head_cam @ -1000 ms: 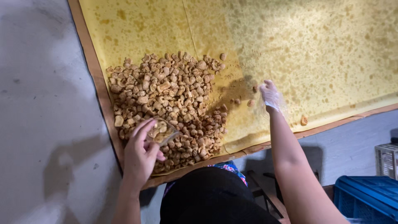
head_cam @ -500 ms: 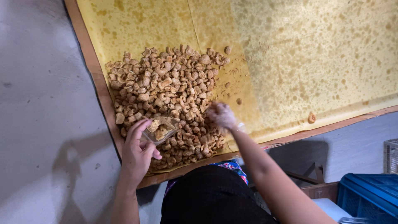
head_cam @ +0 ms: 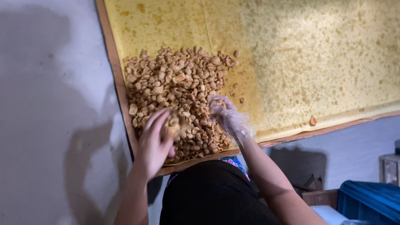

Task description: The person scoops small fried snacks from a large yellow tray into clear plastic bags, weighs each bag on a digital scale, and places the filled bags into a blue crate. The person also retrieves new empty bags from a stack of cardboard boxes.

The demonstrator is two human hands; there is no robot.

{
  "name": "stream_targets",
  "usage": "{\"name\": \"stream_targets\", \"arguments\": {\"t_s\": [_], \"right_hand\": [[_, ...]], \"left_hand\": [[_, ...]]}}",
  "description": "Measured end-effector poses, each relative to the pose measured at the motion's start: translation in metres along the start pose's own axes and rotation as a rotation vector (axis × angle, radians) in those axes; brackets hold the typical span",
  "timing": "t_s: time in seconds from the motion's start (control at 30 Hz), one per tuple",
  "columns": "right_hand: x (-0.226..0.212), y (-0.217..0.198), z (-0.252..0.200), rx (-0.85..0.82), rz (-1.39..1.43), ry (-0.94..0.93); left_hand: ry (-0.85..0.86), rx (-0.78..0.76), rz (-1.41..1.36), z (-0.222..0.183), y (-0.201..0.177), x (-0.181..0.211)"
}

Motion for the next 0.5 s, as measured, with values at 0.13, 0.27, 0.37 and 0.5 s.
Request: {"name": "stream_targets", "arguments": {"t_s": [0.13,0.27,0.37,0.5], "right_hand": [[-0.023,0.054,0.0,-0.185,0.036,-0.188],[-0.031,0.105,0.005,-0.227,0.089,-0.245],[-0.037,0.13,0.012,-0.094,0.001,-0.238],[-0.053,0.144,0.018,-0.093,-0.135,-0.369]], "left_hand": [[0.004,0.03,-0.142,0.05,0.022,-0.058],[0.134,0.08,-0.193,0.065,0.044,-0.098],[0.209,0.088,-0.338,0.064,0.045,-0.091],[0.241,0.133,-0.49,0.054,0.037,-0.067]]}}
Point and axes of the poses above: each hand's wrist, its own z-axis towards the middle knuckle, its own y-axis out of the palm, x = y × z, the point moved 4 cm from there along z, towards the middle knuckle, and after that the axes turned 15 degrees about -x, right-handed, at the moved point
